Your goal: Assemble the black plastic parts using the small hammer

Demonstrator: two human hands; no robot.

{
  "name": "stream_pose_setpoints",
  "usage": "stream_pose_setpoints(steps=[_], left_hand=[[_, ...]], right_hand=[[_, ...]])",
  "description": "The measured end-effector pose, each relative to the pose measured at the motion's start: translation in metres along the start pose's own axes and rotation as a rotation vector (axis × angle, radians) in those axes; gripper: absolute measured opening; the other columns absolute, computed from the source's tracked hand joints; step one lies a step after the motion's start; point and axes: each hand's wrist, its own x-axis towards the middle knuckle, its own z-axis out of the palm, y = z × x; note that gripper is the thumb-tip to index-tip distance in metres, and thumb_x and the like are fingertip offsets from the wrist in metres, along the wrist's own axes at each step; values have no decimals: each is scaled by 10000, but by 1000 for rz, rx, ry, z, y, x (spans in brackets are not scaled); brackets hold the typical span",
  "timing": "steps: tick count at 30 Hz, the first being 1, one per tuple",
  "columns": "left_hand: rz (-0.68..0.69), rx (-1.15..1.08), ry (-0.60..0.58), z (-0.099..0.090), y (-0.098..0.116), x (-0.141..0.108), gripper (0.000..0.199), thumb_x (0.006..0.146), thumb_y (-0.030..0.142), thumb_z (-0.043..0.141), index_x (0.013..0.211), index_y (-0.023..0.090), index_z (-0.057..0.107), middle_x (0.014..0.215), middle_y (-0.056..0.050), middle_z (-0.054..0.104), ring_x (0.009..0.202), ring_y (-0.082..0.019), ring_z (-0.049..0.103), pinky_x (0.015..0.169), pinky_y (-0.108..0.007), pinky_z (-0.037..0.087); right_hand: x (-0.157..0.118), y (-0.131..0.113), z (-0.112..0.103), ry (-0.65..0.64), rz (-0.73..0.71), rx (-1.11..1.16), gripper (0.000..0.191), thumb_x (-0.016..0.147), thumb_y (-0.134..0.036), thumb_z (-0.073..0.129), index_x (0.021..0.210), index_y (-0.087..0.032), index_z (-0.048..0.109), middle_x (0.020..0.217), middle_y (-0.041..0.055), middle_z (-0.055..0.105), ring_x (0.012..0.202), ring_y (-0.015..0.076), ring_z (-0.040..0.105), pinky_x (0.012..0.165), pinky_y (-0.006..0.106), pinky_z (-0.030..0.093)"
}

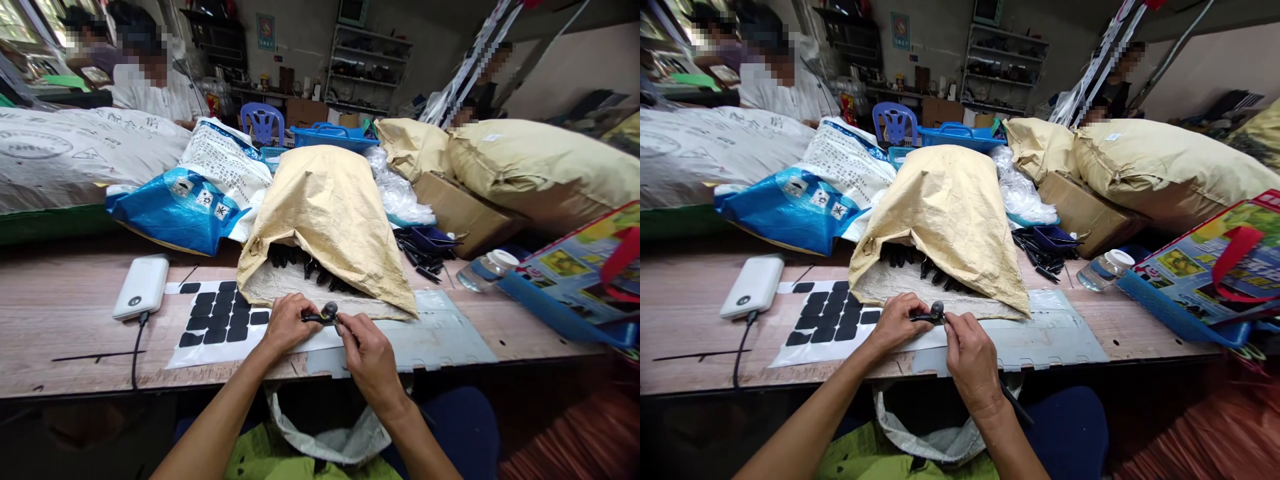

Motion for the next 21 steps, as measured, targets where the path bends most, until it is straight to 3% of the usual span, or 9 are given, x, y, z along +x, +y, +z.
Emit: stream_pose_setpoints(steps=[3, 9, 15, 21], left_hand=[[8, 7, 1, 0, 0, -1, 126, 715, 266, 799, 826, 244, 743, 890, 4, 726, 965, -224, 625, 898, -361, 380], [52, 23, -9, -2, -2, -4, 185, 690, 246, 781, 847, 230, 683, 918, 14, 695, 927, -209, 608, 895, -359, 379], [77, 35, -31, -4, -3, -4, 201, 670, 290, 801, 792, 220, 658, 888, 15, 673, 926, -215, 590, 887, -360, 368], [83, 1, -17, -3, -2, -7, 216, 671, 256, 812, 833, 224, 673, 854, 28, 672, 894, -203, 585, 884, -361, 360]], right_hand=[[3, 4, -4, -23, 30, 27, 247, 1002, -248, 497, 1119, -228, 713, 921, 51, 685, 867, 189, 657, 785, 297, 523], [16, 29, -16, 93, 54, -120, 261, 991, -256, 497, 1137, -227, 712, 996, 68, 707, 945, 215, 658, 857, 336, 507], [9, 67, -7, 72, 14, -346, 240, 968, -228, 534, 1103, -231, 732, 909, 50, 667, 901, 210, 613, 818, 318, 472], [0, 73, 1, 139, -26, -419, 235, 986, -247, 553, 1141, -228, 728, 928, 55, 661, 902, 215, 576, 838, 326, 438]])
